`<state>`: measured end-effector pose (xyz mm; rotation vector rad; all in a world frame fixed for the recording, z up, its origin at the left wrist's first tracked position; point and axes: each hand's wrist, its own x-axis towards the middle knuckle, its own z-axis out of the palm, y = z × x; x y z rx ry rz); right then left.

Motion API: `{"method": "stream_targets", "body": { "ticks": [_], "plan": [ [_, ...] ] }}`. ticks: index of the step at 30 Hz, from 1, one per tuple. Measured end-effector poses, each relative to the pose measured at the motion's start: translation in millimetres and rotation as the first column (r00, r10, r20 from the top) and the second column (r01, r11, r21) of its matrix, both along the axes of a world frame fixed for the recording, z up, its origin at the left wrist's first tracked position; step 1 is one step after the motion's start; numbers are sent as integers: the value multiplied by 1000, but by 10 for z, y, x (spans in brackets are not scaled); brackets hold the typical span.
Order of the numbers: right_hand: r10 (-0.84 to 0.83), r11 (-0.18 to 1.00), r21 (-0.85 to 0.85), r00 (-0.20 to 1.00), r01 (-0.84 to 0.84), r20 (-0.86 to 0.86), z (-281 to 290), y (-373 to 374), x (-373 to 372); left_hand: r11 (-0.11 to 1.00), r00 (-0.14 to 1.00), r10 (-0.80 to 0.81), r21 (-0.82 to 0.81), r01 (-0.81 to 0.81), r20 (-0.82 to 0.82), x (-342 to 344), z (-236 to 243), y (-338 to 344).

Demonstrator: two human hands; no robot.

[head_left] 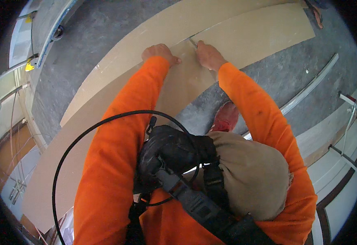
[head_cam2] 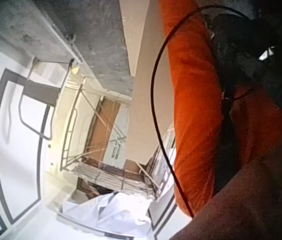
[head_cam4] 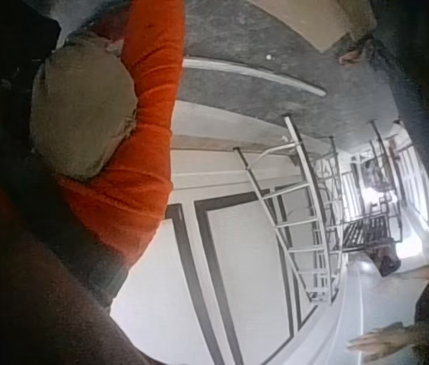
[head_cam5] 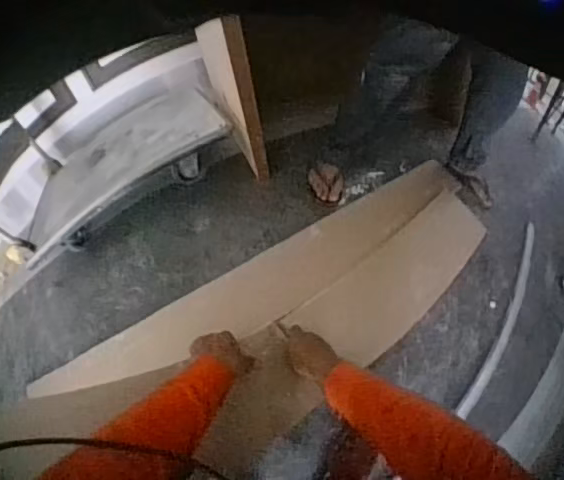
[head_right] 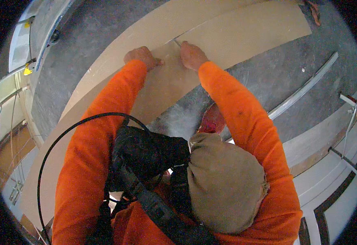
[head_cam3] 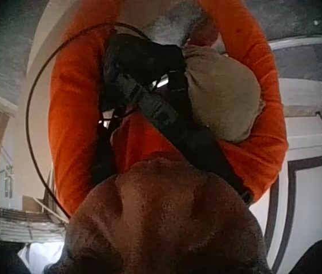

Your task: The person uses a utility knife and a measuring tape to measure and cut pieces of drywall on the floor while using a metal guide.

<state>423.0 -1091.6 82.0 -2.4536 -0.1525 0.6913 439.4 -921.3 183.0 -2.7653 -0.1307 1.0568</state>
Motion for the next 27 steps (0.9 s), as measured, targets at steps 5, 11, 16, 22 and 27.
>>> {"method": "stream_targets", "body": {
  "ticks": [5, 11, 16, 22, 27],
  "plan": [
    [-2, 1000, 5, 1000, 2, 25, -84, -21, -50, 1000, 1000, -10, -13, 10, 6, 21, -102, 18],
    [119, 992, -48, 993, -119, 5, 170, -7, 4, 998, 998, 62, -10, -61, 16, -9, 87, -20],
    [39, 998, -47, 993, -44, -112, 309, 12, 18, 997, 997, 71, -36, -69, 40, -16, 40, 18],
    [161, 986, -43, 987, -160, 20, 73, -147, -71, 996, 997, 75, -43, -74, 0, 13, 18, 11],
    [124, 988, -85, 992, -126, -33, 26, -187, -173, 998, 997, 34, -59, -30, 74, -20, -98, 60]
  ]
}}
